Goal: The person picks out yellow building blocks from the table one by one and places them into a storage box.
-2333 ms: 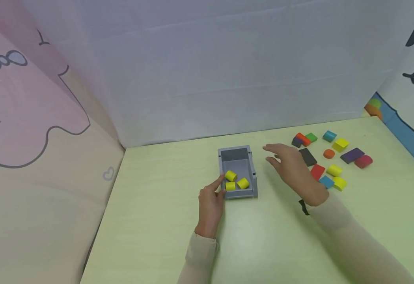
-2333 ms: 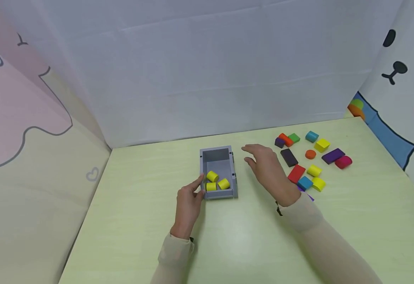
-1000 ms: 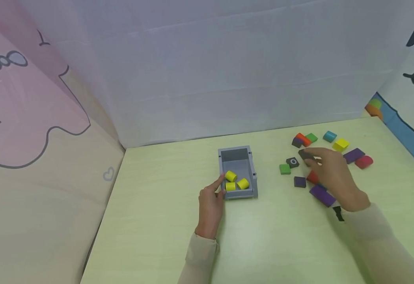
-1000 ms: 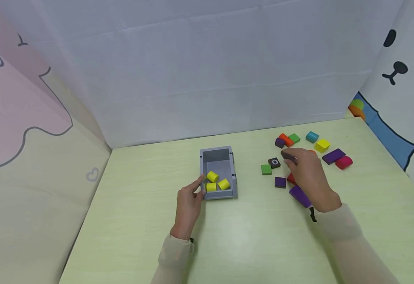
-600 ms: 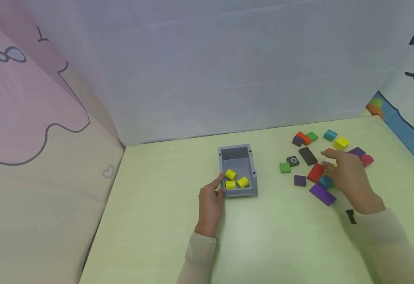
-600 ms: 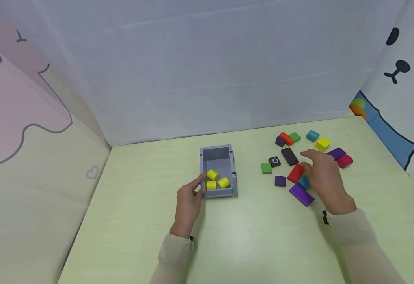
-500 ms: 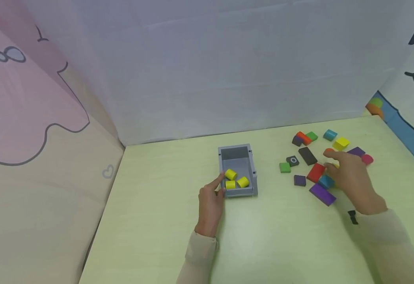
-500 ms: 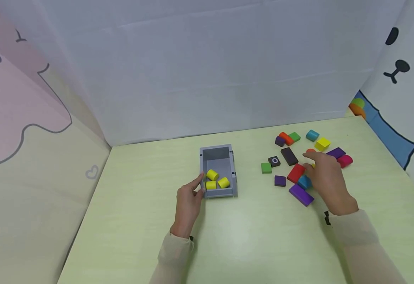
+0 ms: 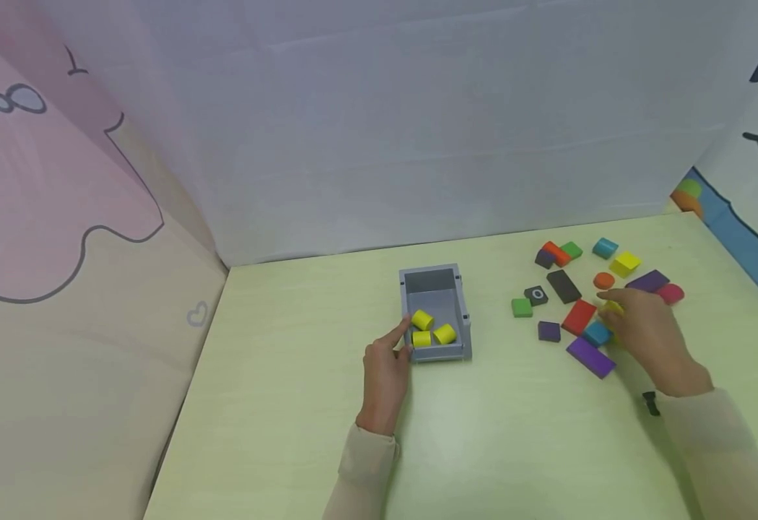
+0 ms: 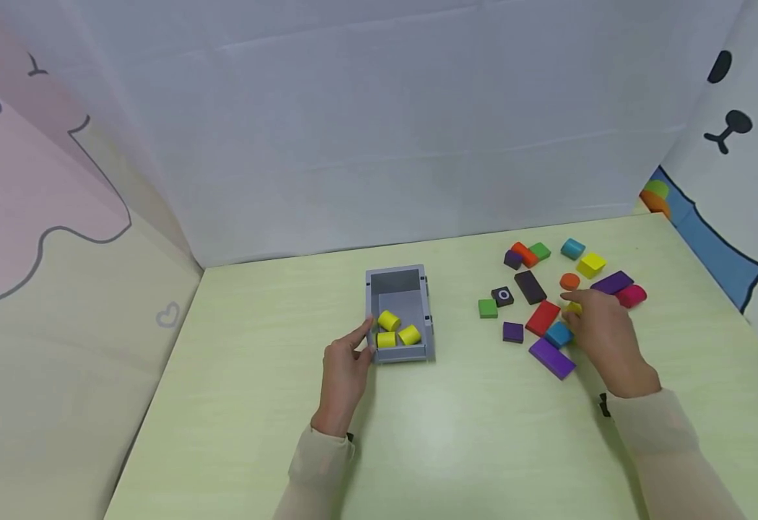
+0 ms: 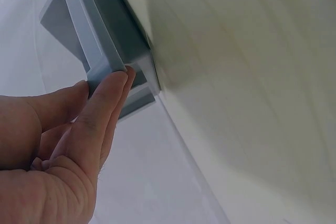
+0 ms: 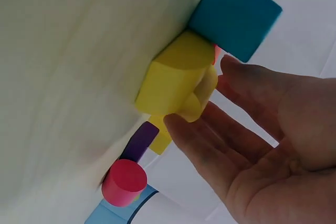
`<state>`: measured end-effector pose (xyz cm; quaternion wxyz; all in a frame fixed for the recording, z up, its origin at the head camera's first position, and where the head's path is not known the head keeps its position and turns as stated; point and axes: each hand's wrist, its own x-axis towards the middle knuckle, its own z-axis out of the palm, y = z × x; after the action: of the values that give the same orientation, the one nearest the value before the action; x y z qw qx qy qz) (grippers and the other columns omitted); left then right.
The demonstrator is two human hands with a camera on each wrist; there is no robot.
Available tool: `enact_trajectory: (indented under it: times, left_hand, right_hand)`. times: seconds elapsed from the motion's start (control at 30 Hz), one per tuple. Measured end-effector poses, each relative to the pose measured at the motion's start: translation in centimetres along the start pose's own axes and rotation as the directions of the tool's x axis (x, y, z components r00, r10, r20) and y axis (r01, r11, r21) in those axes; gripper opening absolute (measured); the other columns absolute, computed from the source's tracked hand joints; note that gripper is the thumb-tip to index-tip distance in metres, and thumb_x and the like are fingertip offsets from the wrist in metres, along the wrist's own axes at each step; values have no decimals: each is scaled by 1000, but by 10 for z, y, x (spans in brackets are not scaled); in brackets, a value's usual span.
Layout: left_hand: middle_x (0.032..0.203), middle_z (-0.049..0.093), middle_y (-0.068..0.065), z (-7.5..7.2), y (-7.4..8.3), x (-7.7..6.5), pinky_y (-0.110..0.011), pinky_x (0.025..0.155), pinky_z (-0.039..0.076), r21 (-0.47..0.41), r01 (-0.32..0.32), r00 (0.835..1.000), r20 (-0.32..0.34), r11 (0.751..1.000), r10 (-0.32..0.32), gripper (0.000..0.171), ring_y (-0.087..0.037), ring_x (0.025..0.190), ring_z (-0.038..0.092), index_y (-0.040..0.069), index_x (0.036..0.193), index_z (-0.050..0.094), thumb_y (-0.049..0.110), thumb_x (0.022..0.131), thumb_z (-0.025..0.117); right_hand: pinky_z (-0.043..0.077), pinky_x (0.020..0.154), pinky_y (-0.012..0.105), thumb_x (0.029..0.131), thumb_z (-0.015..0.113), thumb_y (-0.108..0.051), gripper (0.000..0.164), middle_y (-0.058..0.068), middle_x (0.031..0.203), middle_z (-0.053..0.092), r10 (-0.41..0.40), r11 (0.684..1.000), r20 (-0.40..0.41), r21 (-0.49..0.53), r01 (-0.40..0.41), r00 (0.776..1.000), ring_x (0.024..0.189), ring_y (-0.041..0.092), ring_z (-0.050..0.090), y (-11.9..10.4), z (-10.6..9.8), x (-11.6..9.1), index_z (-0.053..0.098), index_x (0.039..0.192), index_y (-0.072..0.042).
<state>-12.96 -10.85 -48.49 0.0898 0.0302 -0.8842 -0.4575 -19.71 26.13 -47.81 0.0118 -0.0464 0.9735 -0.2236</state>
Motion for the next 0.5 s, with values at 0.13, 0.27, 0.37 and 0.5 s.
enact_trajectory:
  times: [0.13, 0.27, 0.37, 0.5]
  left_hand:
    - [102, 63, -17, 0, 0, 0, -21, 37, 33, 0, 1, 1000, 3, 1000, -1, 53, -4, 37, 35, 24, 125, 53, -2, 81, 64]
    - [105, 62, -17, 0, 0, 0, -21, 37, 33, 2, 2, 1000, -2, 1000, -2, 53, -4, 37, 33, 24, 125, 53, -2, 80, 65]
    - [100, 64, -16, 0, 0, 0, -21, 37, 32, 2, 3, 1000, -5, 1000, -3, 53, -4, 36, 32, 25, 124, 53, -3, 80, 65]
    - [99, 64, -16, 0, 0, 0, -21, 37, 32, -1, 0, 1000, -4, 1000, 0, 54, -4, 36, 32, 25, 124, 53, -3, 80, 65]
  right_hand:
    - [51, 55, 37, 80, 66, -4, 32, 31, 104, 57, -4, 1000, 14, -5, 4, 1000, 64, 22, 52, 1, 2, 3, 58, 109, 6]
    - [51, 55, 38, 79, 66, 0, 31, 31, 103, 57, 3, 1000, 19, -6, -3, 1000, 65, 24, 53, 2, 2, 4, 58, 108, 7]
    - [52, 59, 43, 79, 64, 2, 30, 31, 103, 57, 7, 1000, 10, -10, -7, 1000, 70, 30, 54, 4, 3, 4, 58, 107, 7]
    - [50, 67, 51, 79, 65, 2, 30, 30, 104, 57, 10, 1000, -5, -5, -10, 1000, 82, 39, 54, 5, 2, 2, 58, 108, 7]
